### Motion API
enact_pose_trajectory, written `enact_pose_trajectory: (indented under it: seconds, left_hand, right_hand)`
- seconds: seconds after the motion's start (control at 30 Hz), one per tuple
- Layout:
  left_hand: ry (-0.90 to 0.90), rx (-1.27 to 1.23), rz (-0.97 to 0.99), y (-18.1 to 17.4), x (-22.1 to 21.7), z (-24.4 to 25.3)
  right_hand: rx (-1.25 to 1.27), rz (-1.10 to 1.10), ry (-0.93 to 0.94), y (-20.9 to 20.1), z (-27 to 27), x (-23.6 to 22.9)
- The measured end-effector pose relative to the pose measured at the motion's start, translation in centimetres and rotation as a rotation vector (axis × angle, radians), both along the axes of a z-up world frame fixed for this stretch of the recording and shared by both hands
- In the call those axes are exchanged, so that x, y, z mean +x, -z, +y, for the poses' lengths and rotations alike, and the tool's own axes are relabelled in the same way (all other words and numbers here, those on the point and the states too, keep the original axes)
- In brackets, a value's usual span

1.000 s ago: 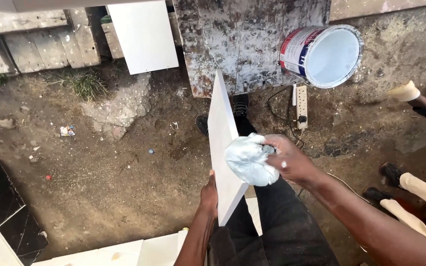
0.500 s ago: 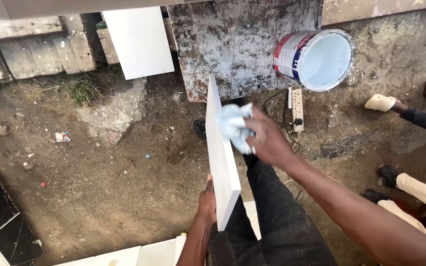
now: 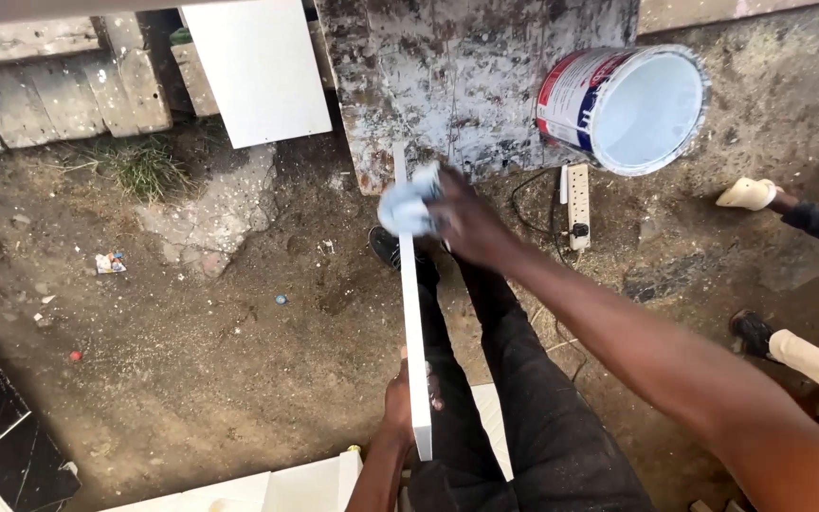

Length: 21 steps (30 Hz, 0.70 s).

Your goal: Wiping down various white cabinet panels with a cloth to remove dust or debris.

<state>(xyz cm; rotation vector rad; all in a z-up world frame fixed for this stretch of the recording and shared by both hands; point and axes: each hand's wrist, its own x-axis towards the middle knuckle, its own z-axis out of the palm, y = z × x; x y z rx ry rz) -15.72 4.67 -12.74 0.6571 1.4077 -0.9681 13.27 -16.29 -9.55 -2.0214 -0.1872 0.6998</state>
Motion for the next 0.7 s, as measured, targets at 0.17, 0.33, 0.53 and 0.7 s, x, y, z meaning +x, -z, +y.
enact_pose_trajectory:
  seconds: [0.17, 0.33, 0.53, 0.7]
  left_hand:
    - [-0.048, -0.007, 0.035, -3.8, 3.3, -1.3]
    - [0.28, 0.043, 0.134, -7.1, 6.5, 0.0]
    - [0.175, 0.05, 0.141, -10.8, 9.2, -0.6]
    - [0.449, 0.024, 0.141, -17.2, 12.4, -0.9]
  right_hand:
    - [-0.205, -0.112, -0.037, 13.5, -0.1, 7.2]
    - [-0.274, 0.136, 0.066, 10.7, 0.6, 8.5]
    - [-0.208, 0.137, -0.039, -8.6, 1.2, 4.0]
    - [-0.146, 0.163, 0.124, -10.5, -0.3, 4.8]
